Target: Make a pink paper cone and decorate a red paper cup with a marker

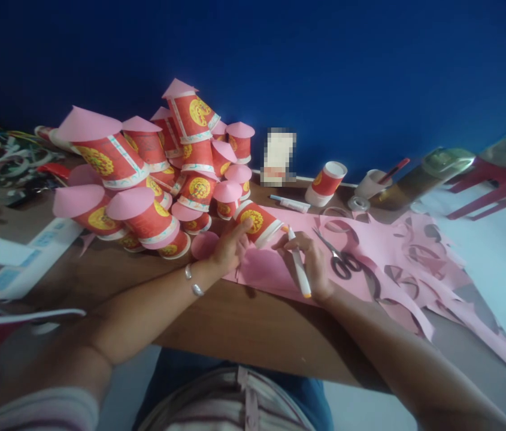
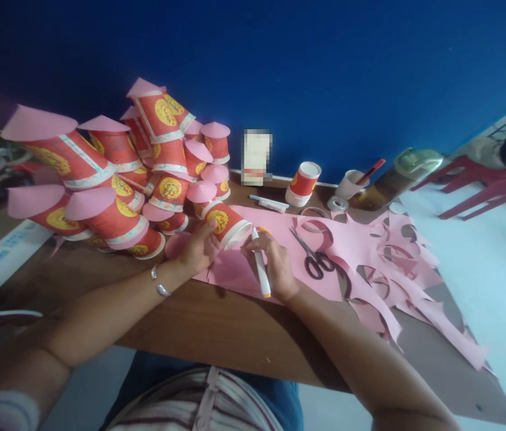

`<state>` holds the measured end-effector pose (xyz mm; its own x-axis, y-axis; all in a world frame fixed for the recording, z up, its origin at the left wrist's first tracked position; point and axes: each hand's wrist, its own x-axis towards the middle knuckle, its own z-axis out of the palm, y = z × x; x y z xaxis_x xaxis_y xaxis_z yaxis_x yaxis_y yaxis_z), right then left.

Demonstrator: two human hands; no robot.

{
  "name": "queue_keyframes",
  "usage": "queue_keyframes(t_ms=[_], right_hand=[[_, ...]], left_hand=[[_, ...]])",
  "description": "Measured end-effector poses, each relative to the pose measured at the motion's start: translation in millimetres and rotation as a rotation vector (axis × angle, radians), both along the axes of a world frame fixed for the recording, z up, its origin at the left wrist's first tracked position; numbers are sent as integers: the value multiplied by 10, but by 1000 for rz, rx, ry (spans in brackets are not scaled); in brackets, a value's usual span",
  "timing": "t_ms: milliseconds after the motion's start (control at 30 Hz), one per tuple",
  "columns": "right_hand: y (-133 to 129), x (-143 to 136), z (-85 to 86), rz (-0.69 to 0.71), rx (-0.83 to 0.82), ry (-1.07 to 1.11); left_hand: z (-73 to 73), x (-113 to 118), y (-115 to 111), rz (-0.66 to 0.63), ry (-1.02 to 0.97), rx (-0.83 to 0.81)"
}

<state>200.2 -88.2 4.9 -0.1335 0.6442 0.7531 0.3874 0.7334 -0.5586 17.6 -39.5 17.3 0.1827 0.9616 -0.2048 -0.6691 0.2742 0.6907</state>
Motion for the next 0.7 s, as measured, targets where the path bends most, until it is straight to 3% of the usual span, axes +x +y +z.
queue_keyframes(t_ms=[200, 433, 567, 700], right_hand=[[14, 108, 107, -57, 157, -130], [21, 112, 19, 16, 270, -355], [10, 78, 55, 43, 231, -312], [-83, 34, 216, 37, 19, -136]], left_hand=[[-19, -45, 7, -102, -13, -11], [-65, -10, -1, -296, 51, 101], [-50, -20, -17, -332, 102, 167], [-34, -26, -11, -339, 126, 159]])
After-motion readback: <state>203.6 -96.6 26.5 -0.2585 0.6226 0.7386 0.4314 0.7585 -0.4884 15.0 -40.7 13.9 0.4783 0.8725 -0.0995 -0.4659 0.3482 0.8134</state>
